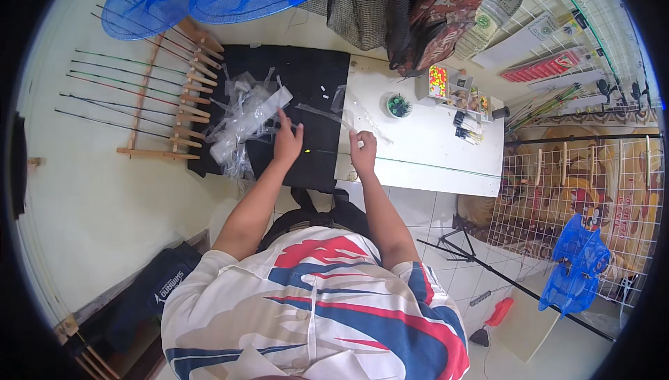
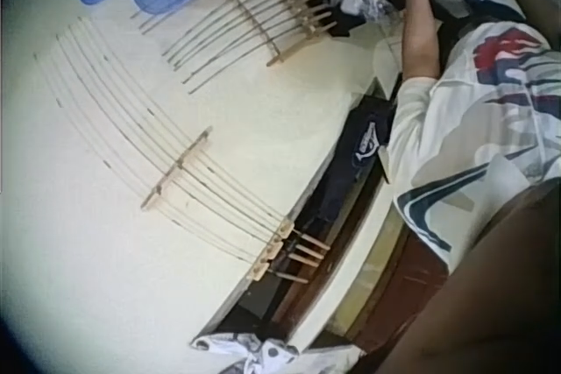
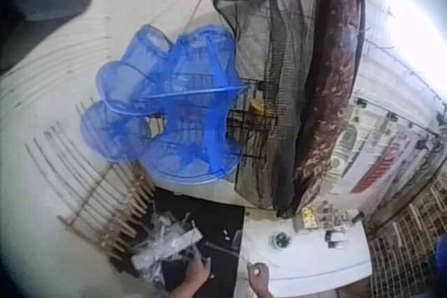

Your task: Assembling fishing rod segments and inspecting rod components.

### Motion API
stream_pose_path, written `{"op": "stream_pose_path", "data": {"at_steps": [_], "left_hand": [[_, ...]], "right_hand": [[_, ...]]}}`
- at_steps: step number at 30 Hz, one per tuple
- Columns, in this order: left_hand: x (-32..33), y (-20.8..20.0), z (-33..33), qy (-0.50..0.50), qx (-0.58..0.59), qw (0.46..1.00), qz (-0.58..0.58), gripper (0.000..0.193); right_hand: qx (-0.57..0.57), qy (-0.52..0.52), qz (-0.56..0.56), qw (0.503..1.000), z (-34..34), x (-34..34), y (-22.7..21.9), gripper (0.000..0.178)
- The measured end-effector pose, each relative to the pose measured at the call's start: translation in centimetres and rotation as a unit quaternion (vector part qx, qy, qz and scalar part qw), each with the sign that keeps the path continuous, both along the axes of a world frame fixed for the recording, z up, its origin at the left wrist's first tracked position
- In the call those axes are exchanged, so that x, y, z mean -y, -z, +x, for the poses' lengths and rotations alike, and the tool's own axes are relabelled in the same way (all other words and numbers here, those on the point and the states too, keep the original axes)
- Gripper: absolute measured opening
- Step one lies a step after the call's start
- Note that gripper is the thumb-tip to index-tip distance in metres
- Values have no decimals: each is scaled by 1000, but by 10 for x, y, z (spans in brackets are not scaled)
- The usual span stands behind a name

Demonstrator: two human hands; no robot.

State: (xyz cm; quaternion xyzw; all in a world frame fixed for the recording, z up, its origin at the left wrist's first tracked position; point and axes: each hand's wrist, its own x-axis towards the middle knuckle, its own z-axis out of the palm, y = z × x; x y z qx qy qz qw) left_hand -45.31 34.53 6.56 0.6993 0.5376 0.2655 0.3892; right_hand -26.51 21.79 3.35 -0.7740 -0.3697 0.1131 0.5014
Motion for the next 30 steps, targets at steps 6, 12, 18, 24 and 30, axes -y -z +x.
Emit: {"op": "stream_pose_path", "data": {"at_steps": [6, 12, 18, 24, 30], "left_hand": [[40, -12, 31, 248, -74, 951, 167, 66], [61, -2, 49, 328, -97, 928, 145, 17], [83, -3, 52, 295, -84, 945, 113, 22], [113, -8, 57, 283, -114, 943, 130, 38], [136, -7, 75, 260, -106, 951, 132, 24]], "right_hand": [[-163, -120, -94, 975, 0, 19, -10, 39], [-238, -143, -96, 956, 14, 45, -6, 40], [-281, -96, -81, 952, 36, 71, -4, 44], [-198, -54, -103, 973, 54, 98, -5, 47], [-169, -53, -121, 977, 74, 116, -8, 47]]}}
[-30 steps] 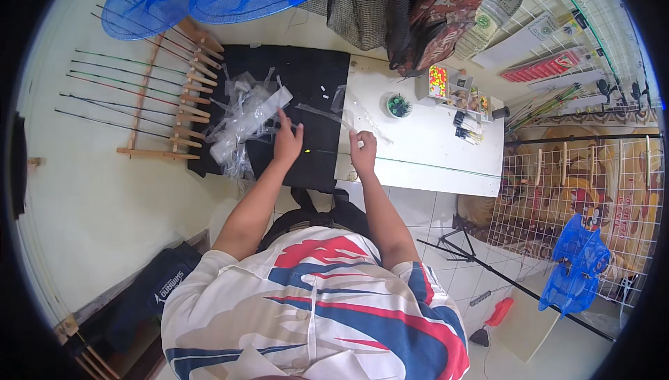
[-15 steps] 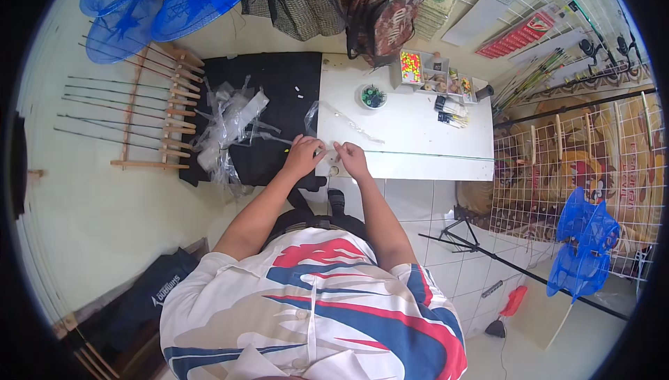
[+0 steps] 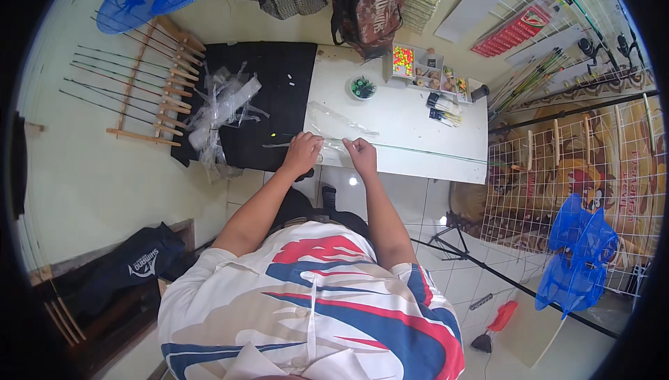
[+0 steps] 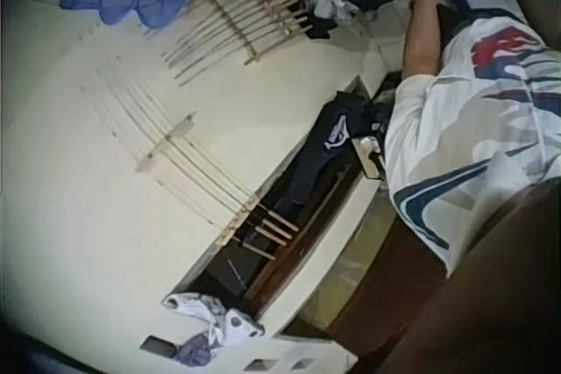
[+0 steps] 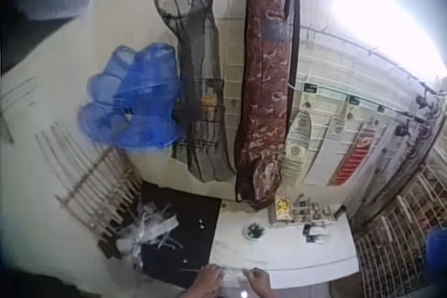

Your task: Assembling fishing rod segments and inspecting rod components.

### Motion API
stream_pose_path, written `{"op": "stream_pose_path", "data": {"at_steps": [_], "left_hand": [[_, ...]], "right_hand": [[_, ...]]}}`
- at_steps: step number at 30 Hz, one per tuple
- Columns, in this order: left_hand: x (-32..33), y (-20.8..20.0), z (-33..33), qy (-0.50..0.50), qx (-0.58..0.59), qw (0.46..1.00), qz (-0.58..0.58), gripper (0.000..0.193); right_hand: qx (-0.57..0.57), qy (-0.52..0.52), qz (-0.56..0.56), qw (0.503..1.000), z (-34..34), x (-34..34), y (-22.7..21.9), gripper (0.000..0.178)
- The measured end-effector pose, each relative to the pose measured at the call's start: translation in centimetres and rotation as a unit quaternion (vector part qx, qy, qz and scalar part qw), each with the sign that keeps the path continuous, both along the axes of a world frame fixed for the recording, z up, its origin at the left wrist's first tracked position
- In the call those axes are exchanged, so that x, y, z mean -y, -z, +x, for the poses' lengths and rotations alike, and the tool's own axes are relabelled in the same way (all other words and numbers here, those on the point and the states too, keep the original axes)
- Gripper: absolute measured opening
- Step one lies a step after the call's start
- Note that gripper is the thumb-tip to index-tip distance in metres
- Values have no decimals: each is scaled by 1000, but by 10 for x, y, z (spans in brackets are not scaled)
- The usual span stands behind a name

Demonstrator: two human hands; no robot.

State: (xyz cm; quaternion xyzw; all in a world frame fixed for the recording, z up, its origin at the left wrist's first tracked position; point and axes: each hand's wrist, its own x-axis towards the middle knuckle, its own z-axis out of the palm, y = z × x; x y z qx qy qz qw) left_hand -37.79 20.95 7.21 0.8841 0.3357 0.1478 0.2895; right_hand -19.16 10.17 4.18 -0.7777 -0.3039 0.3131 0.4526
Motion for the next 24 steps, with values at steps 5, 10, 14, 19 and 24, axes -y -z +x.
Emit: {"op": "stream_pose_path", "data": {"at_steps": [5, 10, 14, 19, 24], "left_hand": [[11, 5, 5, -1, 14, 997, 70, 19], [14, 8, 4, 2, -17, 997, 75, 12], [16, 8, -3, -42, 9, 996, 79, 13], [11, 4, -16, -118, 25, 993, -19, 28], [8, 16, -11, -174, 150, 964, -132, 28]], "right_hand": [[58, 32, -23, 998, 10, 12, 0, 46], [214, 109, -2, 971, 19, 17, 3, 47], [218, 155, -22, 963, 20, 19, 2, 47], [268, 239, -61, 931, 24, 22, 3, 42], [272, 289, -58, 916, 25, 14, 4, 43]]}}
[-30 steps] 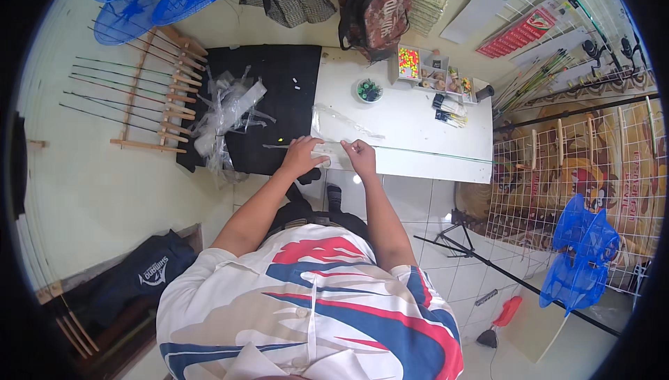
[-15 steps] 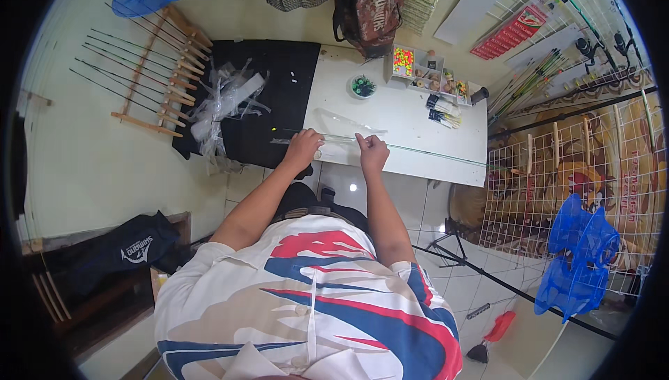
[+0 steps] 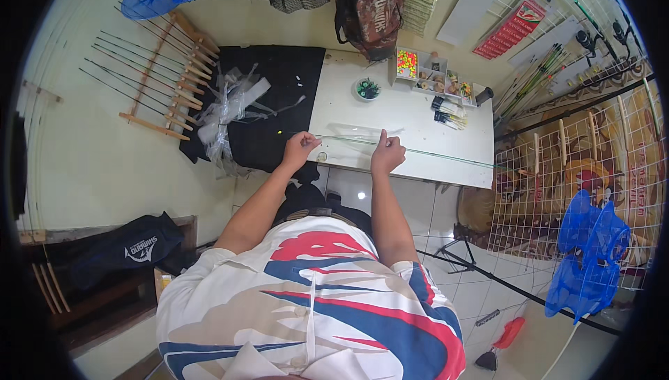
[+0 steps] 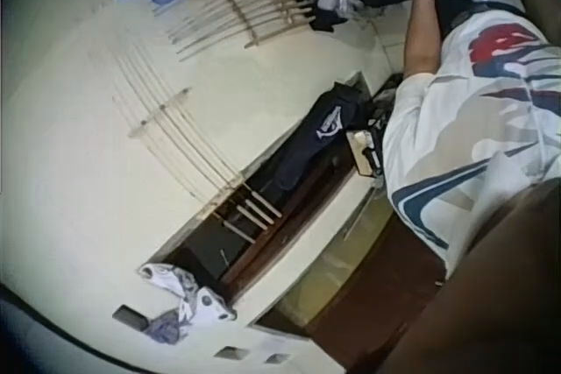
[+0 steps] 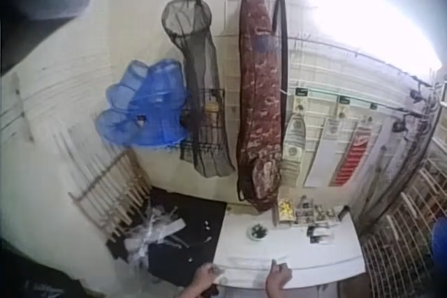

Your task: Assembling fishing rod segments and inspecting rod components.

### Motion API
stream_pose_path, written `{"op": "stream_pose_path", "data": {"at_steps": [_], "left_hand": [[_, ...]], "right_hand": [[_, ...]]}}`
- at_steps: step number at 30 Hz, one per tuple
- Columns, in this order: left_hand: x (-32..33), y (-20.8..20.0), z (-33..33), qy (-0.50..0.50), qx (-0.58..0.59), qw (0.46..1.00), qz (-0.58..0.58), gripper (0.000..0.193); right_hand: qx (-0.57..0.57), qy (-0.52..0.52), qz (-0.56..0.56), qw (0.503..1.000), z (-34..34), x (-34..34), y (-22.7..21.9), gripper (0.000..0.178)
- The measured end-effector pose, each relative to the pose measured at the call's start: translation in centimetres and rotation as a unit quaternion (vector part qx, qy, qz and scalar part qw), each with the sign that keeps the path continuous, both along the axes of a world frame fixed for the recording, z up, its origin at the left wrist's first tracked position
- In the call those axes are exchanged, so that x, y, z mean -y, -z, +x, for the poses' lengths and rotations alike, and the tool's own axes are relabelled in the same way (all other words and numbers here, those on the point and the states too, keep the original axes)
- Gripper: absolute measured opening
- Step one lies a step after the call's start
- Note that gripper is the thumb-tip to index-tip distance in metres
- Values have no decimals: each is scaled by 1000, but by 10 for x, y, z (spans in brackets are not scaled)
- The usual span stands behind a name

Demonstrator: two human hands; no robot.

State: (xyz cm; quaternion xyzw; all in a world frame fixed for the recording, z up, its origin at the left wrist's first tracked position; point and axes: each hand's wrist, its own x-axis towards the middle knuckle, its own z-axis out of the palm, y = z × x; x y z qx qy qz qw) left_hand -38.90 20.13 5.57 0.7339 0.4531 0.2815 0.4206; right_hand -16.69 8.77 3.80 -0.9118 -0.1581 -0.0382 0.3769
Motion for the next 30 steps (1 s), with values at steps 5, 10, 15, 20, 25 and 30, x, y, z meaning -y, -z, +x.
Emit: {"op": "stream_pose_path", "data": {"at_steps": [5, 10, 15, 20, 25, 30], "left_hand": [[-7, 14, -12, -147, -89, 985, 10, 21], [-2, -5, -12, -311, -280, 907, -50, 34], [16, -7, 7, -62, -235, 940, 239, 46], [16, 16, 22, 226, -165, 957, 81, 41], [20, 24, 27, 194, -91, 977, -12, 36], [13, 45, 25, 238, -58, 962, 119, 29]], "right_hand": [[-89, -174, 23, 980, 2, 6, 7, 40], [4, -382, 17, 924, -13, 12, 14, 15], [-56, -499, 22, 865, -30, 4, 9, 14], [-136, -469, 97, 868, -29, 1, 10, 18], [-256, -449, 45, 855, -24, 13, -8, 21], [-304, -458, 60, 833, -27, 14, -3, 22]]}}
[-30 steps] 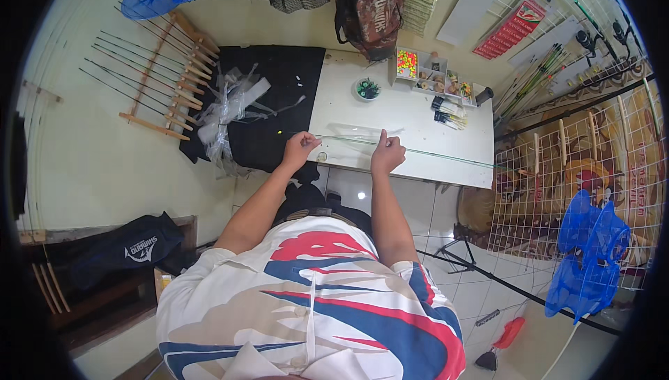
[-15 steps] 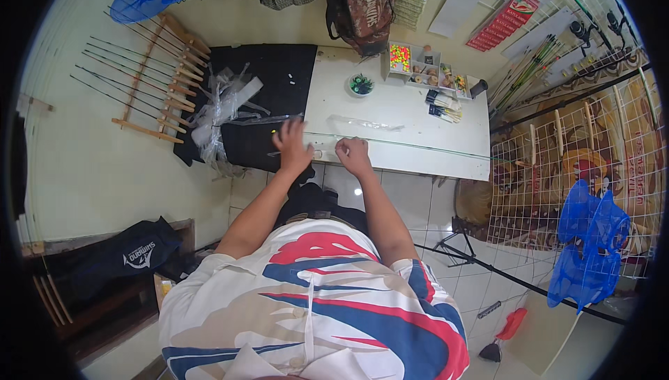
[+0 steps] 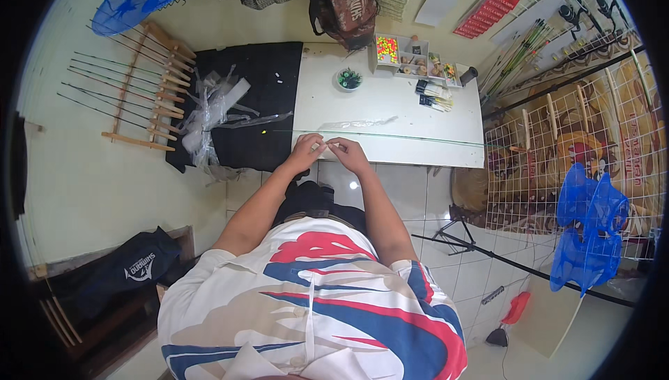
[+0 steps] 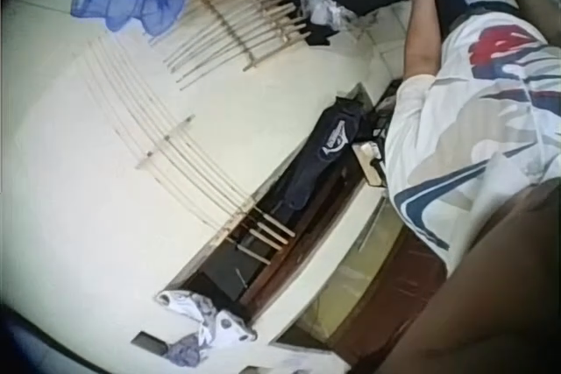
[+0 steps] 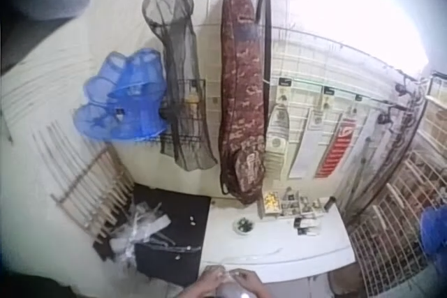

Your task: Assembling fishing rod segments and inspecting rod components.

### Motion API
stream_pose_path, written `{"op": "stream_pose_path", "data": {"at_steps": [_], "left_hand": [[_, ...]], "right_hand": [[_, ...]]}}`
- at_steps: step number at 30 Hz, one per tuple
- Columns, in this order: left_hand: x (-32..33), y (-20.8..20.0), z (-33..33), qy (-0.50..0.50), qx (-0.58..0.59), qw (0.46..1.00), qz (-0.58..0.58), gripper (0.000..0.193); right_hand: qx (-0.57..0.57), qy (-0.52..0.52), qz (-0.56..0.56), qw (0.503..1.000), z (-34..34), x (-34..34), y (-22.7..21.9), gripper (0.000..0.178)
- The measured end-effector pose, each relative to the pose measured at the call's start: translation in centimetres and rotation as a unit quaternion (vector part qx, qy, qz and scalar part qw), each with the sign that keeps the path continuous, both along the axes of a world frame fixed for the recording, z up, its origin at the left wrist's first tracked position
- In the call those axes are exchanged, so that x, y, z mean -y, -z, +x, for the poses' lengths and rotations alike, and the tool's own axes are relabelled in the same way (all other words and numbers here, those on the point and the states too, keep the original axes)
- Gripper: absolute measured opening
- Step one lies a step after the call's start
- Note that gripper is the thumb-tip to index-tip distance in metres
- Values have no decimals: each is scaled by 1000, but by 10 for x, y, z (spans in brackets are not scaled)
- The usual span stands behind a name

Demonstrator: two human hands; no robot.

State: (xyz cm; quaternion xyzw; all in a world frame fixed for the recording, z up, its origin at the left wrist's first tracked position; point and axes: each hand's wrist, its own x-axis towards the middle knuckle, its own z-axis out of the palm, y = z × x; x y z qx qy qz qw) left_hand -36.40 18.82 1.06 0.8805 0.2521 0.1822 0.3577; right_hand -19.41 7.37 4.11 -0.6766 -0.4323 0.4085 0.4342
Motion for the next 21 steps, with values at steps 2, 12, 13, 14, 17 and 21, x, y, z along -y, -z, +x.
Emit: {"op": "stream_pose_path", "data": {"at_steps": [2, 12, 13, 14, 17, 21], "left_hand": [[-4, 14, -9, -51, 25, 958, -281, 27], [-16, -11, -34, -64, -60, 971, -221, 25], [-19, -14, -41, -49, -80, 985, -142, 24], [-22, -16, -47, -50, -80, 985, -142, 24], [-32, -19, -66, -143, -127, 979, -64, 20], [-45, -31, -66, -260, -353, 898, 45, 17]], "right_hand": [[30, 9, -1, 999, -3, -3, -7, 23], [97, -34, 0, 995, 2, -9, 2, 28], [127, -47, -18, 991, 4, -10, 1, 29], [127, -48, -18, 991, 5, -11, 0, 29], [211, -88, -13, 973, 7, -16, -1, 30], [230, -81, 21, 969, 3, -23, 2, 30]]}}
